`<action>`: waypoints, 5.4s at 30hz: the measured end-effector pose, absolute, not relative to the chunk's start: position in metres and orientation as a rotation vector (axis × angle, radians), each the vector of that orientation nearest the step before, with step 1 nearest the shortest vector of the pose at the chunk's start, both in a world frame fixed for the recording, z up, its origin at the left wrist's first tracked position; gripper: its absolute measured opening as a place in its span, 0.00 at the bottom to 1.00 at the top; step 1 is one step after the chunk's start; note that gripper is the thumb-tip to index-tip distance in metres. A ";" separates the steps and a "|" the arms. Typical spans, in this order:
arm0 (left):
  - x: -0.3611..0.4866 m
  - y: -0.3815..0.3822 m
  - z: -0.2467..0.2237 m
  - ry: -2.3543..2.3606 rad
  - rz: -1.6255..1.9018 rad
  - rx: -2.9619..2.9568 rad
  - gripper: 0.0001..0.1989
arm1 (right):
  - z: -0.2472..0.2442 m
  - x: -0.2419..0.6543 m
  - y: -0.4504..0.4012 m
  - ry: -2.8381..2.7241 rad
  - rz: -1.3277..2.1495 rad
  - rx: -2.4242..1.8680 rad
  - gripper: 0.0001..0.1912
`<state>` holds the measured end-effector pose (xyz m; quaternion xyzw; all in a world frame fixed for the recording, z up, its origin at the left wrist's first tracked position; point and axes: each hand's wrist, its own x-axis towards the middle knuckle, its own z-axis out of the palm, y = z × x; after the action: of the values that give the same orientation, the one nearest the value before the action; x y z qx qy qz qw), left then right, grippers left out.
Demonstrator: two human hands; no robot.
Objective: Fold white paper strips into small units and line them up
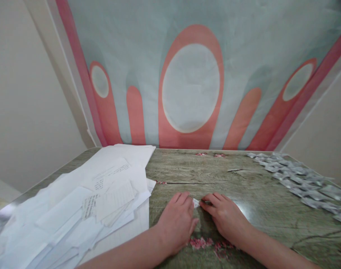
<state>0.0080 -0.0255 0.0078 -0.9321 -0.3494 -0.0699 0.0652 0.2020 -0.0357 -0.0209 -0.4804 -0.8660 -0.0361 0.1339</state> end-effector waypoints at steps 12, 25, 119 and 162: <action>0.009 -0.023 0.004 -0.954 -0.198 -2.771 0.18 | -0.028 0.205 -0.035 -2.523 -0.155 -1.233 0.20; 0.010 -0.022 -0.002 -0.894 -0.188 -2.724 0.18 | -0.025 0.198 -0.037 -2.547 -0.184 -1.283 0.18; 0.003 -0.007 0.003 -1.210 -0.670 -3.085 0.08 | -0.015 0.201 -0.035 -1.965 0.686 -1.196 0.11; 0.009 0.005 -0.012 -1.573 -1.631 -3.593 0.13 | -0.017 0.191 -0.037 -1.726 0.821 -1.263 0.08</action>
<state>0.0088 0.0054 -0.0120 -0.7198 -0.3152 -0.3267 -0.5251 0.1914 -0.0370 -0.0174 -0.5022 -0.6863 0.3263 0.4128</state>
